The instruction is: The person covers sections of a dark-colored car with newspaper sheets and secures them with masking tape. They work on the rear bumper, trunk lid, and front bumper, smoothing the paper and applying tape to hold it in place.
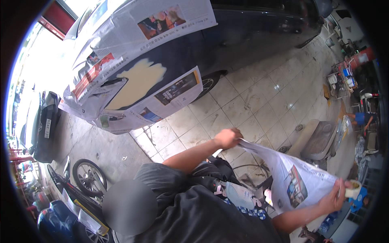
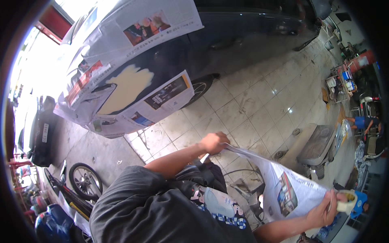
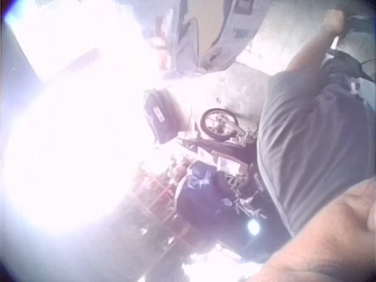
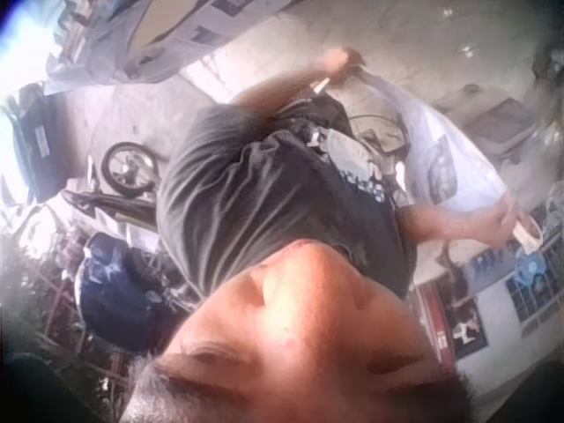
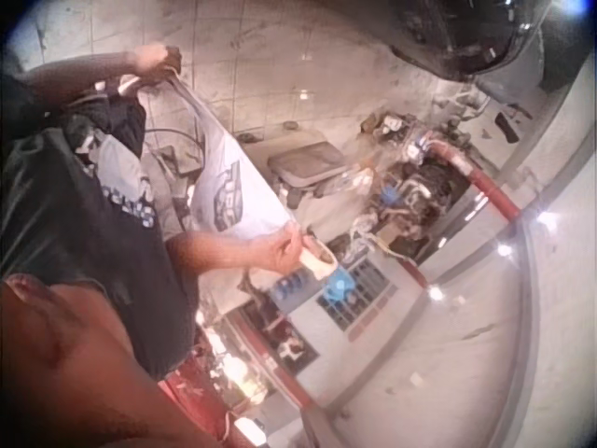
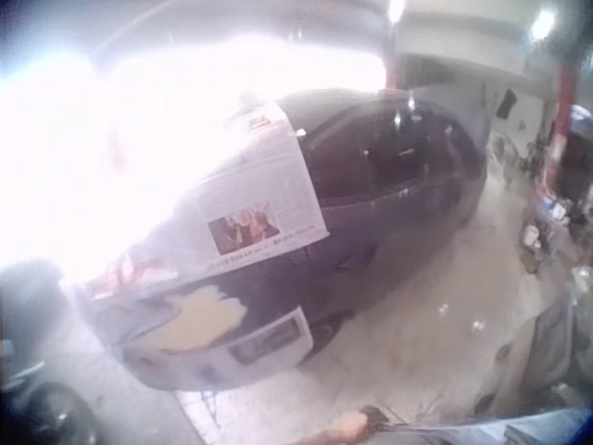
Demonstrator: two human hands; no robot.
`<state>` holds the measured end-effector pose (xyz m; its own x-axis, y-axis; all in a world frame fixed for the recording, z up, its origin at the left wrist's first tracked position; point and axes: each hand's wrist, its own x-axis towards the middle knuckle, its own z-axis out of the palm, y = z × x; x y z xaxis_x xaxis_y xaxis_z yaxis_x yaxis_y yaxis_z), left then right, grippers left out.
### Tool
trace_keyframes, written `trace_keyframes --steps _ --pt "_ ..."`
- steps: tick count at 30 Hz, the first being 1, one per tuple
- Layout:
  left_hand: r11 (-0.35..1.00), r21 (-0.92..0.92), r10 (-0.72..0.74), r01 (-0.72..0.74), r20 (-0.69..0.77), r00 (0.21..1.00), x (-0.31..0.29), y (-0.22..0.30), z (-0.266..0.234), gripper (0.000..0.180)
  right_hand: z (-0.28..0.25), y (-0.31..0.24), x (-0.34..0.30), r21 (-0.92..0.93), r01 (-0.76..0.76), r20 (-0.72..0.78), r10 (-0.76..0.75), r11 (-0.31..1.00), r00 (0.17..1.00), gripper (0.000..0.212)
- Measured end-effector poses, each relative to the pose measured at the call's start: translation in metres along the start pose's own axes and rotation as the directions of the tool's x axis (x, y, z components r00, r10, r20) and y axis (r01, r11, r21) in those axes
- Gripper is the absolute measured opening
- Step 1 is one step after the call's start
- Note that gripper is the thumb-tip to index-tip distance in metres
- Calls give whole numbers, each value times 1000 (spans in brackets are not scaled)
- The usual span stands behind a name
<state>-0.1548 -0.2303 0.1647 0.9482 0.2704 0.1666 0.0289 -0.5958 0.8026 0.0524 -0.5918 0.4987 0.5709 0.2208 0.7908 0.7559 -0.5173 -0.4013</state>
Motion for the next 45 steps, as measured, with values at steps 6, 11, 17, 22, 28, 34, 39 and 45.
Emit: trace_keyframes --steps 6,11,17,22,28,34,39,45 --pt "866 -188 -499 464 -396 771 -157 -64 -104 18 100 -2 -17 226 -149 164 113 963 980 20" --pt "932 165 -202 323 -504 840 -162 -60 -262 11 225 33 -64 400 -389 347 256 830 903 27" --pt "690 619 -407 374 -95 908 -103 -14 -389 15 367 30 -131 -259 -664 203 712 701 672 61" --pt "581 778 -486 240 96 868 -49 8 -403 20 424 -137 -205 362 -135 652 -147 922 744 65" --pt "470 856 -654 215 173 737 -19 16 -433 21 548 -223 -224 461 -249 756 -230 852 613 45" --pt "354 873 -742 336 44 669 -25 30 -455 20 605 -234 -249 602 -345 751 -364 720 551 17" --pt "159 960 -809 231 -8 588 3 12 -489 20 627 -260 -274 614 -300 713 -350 731 607 19" --pt "52 982 -141 -181 186 972 47 -28 -503 30 652 -280 -300 414 -495 825 -86 764 558 24"
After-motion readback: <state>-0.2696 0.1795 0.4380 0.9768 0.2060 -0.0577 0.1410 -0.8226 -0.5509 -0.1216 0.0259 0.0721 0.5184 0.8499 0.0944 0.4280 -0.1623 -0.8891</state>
